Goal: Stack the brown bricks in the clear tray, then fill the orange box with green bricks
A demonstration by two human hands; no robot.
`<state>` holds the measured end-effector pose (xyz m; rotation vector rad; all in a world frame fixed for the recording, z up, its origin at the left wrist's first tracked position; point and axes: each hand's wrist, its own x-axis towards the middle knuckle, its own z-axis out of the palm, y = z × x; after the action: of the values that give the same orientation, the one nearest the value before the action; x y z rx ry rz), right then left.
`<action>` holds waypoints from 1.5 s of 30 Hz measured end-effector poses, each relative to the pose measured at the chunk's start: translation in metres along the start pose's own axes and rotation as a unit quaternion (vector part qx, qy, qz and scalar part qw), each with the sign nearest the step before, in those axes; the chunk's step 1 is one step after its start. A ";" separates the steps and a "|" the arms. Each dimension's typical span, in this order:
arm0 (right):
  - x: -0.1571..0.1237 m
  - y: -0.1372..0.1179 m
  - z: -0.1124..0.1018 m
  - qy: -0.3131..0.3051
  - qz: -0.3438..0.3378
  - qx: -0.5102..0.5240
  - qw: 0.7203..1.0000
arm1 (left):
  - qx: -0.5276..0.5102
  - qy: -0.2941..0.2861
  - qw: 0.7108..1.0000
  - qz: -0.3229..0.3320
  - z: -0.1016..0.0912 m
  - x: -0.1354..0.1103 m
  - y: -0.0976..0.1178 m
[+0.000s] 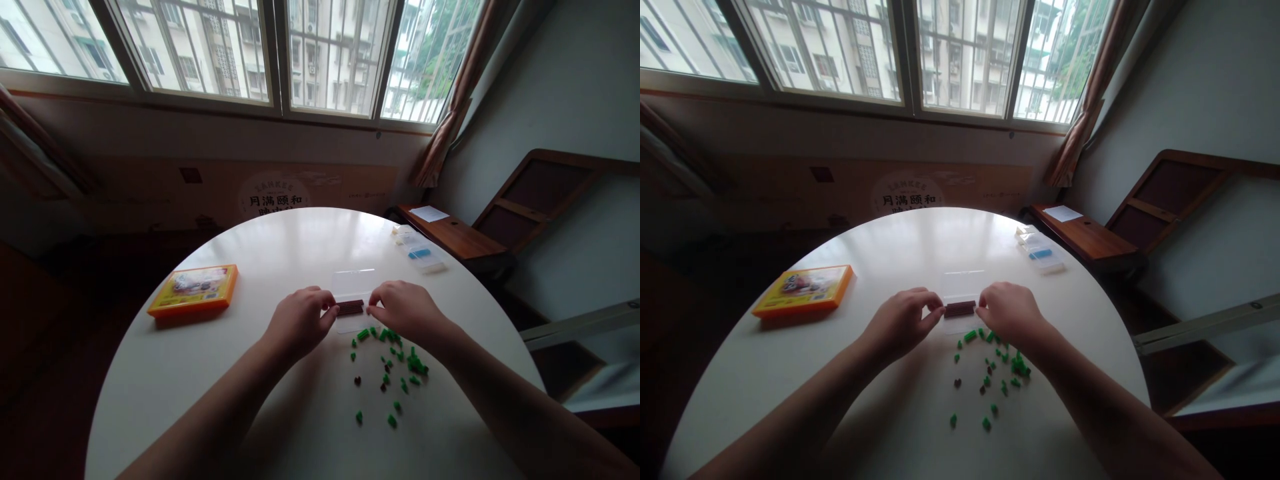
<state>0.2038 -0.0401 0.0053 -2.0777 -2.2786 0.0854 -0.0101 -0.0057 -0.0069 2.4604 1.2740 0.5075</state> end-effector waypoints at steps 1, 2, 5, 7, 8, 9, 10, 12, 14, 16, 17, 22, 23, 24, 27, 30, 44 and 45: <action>0.000 0.003 -0.001 0.018 -0.009 0.013 1.000 | 0.001 -0.002 1.000 -0.002 0.000 0.000 0.000; -0.001 0.007 -0.001 0.035 -0.022 0.026 0.999 | 0.003 -0.003 1.000 -0.003 0.001 0.000 0.001; -0.001 0.017 0.001 0.057 -0.076 0.068 0.993 | 0.008 0.001 1.000 -0.008 0.004 -0.001 0.001; -0.001 0.021 0.003 0.058 -0.099 0.096 0.989 | 0.011 0.000 1.000 -0.010 0.006 -0.001 0.000; -0.001 0.023 0.005 0.058 -0.104 0.107 0.987 | 0.012 0.000 1.000 -0.009 0.008 -0.001 0.000; -0.002 0.023 0.006 0.059 -0.107 0.116 0.986 | 0.013 -0.002 1.000 -0.009 0.009 0.000 -0.001; -0.002 0.024 0.007 0.058 -0.110 0.121 0.985 | 0.012 -0.003 1.000 -0.008 0.009 0.000 -0.002; -0.002 0.023 0.008 0.053 -0.117 0.123 0.984 | 0.007 -0.006 1.000 -0.012 0.011 0.000 -0.003; -0.002 0.023 0.009 0.042 -0.120 0.120 0.985 | 0.000 -0.009 1.000 -0.017 0.013 0.001 -0.005; -0.002 0.022 0.010 0.030 -0.116 0.115 0.986 | -0.007 -0.014 1.000 -0.021 0.013 0.001 -0.005; -0.001 0.022 0.010 0.024 -0.112 0.113 0.987 | -0.010 -0.017 1.000 -0.022 0.014 0.001 -0.005; 0.001 0.022 0.012 0.005 -0.094 0.108 0.990 | -0.012 -0.035 0.999 -0.027 0.014 0.001 -0.005; 0.001 0.021 0.013 0.006 -0.090 0.110 0.990 | -0.012 -0.037 0.999 -0.027 0.014 0.002 -0.005; 0.001 0.021 0.014 0.008 -0.085 0.112 0.990 | -0.012 -0.039 0.999 -0.027 0.014 0.002 -0.005; 0.001 0.019 0.016 0.018 -0.077 0.121 0.990 | -0.013 -0.048 0.998 -0.027 0.014 0.003 -0.005; 0.001 0.018 0.019 0.036 -0.069 0.124 0.989 | -0.015 -0.050 0.998 -0.029 0.015 0.004 -0.005; 0.001 0.020 0.025 0.050 -0.065 0.136 0.987 | -0.019 -0.047 0.998 -0.041 0.014 0.003 -0.003; 0.001 0.020 0.025 0.050 -0.065 0.139 0.987 | -0.020 -0.046 0.998 -0.040 0.014 0.003 -0.003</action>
<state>0.2213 -0.0371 -0.0212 -1.7529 -2.1927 0.2698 -0.0044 -0.0033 -0.0199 2.3604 1.3062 0.3907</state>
